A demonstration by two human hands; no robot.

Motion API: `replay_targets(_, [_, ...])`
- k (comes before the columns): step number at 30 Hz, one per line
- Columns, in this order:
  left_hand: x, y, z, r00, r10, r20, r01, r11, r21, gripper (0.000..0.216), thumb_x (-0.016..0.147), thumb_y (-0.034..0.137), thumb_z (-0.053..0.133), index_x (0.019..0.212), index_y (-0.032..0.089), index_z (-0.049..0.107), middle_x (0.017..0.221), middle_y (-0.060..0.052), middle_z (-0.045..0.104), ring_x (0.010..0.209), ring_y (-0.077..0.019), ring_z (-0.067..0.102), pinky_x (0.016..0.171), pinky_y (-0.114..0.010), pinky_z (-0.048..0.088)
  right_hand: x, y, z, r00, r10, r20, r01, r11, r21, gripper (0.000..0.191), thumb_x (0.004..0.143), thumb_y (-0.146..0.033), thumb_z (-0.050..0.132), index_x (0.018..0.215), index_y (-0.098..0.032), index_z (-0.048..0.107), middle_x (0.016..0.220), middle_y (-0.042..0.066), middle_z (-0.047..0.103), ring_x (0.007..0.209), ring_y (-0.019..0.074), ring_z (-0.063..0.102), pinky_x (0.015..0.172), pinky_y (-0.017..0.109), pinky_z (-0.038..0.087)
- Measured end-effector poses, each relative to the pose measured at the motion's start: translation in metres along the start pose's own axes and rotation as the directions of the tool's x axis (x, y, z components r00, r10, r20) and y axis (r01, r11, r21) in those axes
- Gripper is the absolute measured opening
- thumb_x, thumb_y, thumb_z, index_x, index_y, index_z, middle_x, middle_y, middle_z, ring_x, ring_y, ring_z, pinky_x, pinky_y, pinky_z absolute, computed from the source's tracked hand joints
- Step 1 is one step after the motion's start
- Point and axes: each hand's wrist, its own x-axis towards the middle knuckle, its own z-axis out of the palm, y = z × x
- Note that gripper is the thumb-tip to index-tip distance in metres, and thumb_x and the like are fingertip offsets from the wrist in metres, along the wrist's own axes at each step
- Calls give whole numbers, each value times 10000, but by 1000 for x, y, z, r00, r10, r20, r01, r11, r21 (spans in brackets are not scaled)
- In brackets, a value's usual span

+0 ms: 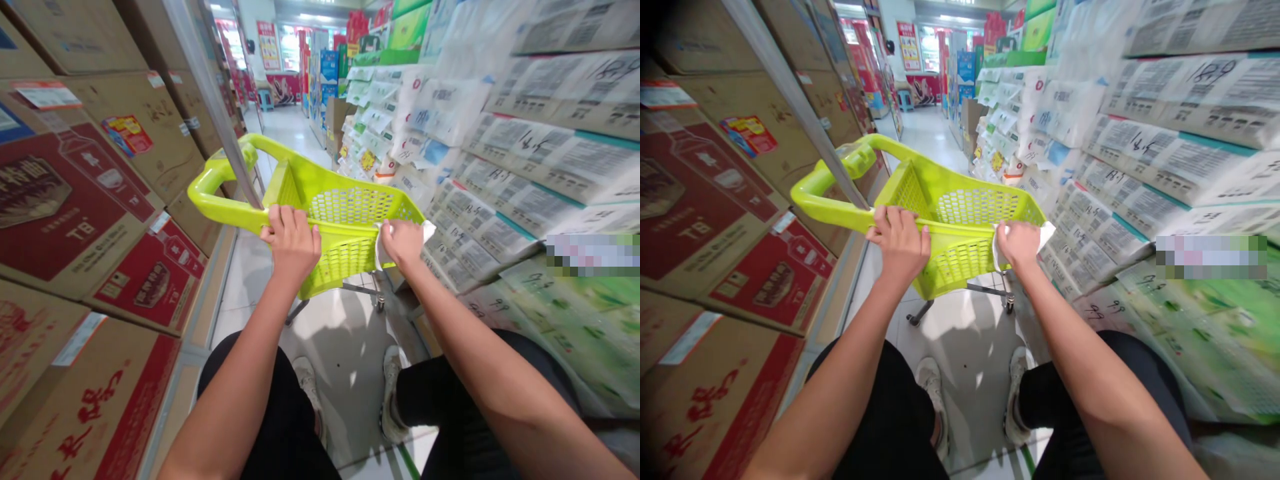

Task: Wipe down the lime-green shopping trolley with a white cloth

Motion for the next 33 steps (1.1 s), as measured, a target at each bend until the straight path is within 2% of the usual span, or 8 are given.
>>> replay_targets(5, [-3,16,3,1000,23,-2,-23,999,-26,305,968,332,446,1156,164,618,1302,-219,618,1446,-410,389,998,-536,267,-4,-106,-10,987,-149,-52,155,975,160,527,1090,-397,261,992,-193,737,1020,101,767,943,239,642,832,342,343])
replay_targets(8, [-1,9,4,999,4,-37,-6,999,-51,286,988,342,423,1115,204,639,1267,-177,652,1419,-381,431,1008,-522,250,-7,-129,-13,965,-252,-73,262,935,237,560,1098,-402,209,941,-256,727,983,70,766,933,245,653,814,349,362])
replay_targets(11, [3,-8,3,999,21,-41,-23,998,-62,299,1013,356,400,1103,238,660,1225,-129,687,1385,-352,465,1028,-517,231,-8,-101,-5,960,-272,-73,281,939,197,521,1088,-428,230,970,-274,714,999,90,750,967,263,635,845,367,370])
replay_targets(18, [11,-33,0,1000,24,-17,-26,996,-81,328,994,367,407,1133,211,660,1274,-128,669,1387,-378,425,1050,-548,239,-5,27,24,989,-103,-106,102,995,-18,447,1056,-397,288,999,-172,670,1008,168,675,986,294,525,875,410,336])
replay_targets(21, [10,-25,1,1000,2,-7,-3,996,-91,347,951,420,460,1131,195,653,1277,-125,646,1384,-395,399,1054,-559,245,-4,43,27,986,8,-167,-8,1000,-1,452,1062,-372,276,1003,-156,669,1029,204,654,995,294,489,884,424,328])
replay_targets(25, [7,-5,3,996,-86,-23,85,994,-67,279,909,419,532,1060,222,659,1275,-155,634,1387,-410,391,1019,-569,245,-11,-1,27,973,41,-228,-36,999,27,486,1060,-437,286,1043,-127,661,1075,239,631,1027,326,468,957,465,328])
replay_targets(30, [5,2,2,991,-122,-50,121,992,-37,274,903,429,540,1050,240,673,1265,-164,643,1394,-411,405,1015,-564,248,-33,-101,12,963,-191,-192,218,967,133,520,1028,-558,354,1262,-179,622,1180,163,633,1111,331,502,1022,467,352])
replay_targets(33, [4,-10,-2,994,-106,-38,104,994,-32,276,911,398,527,1073,234,680,1275,-161,650,1407,-408,409,1046,-571,237,-39,-120,2,943,-301,-141,325,926,191,527,1030,-529,315,1436,-288,551,1251,144,633,1165,337,527,1046,467,355])
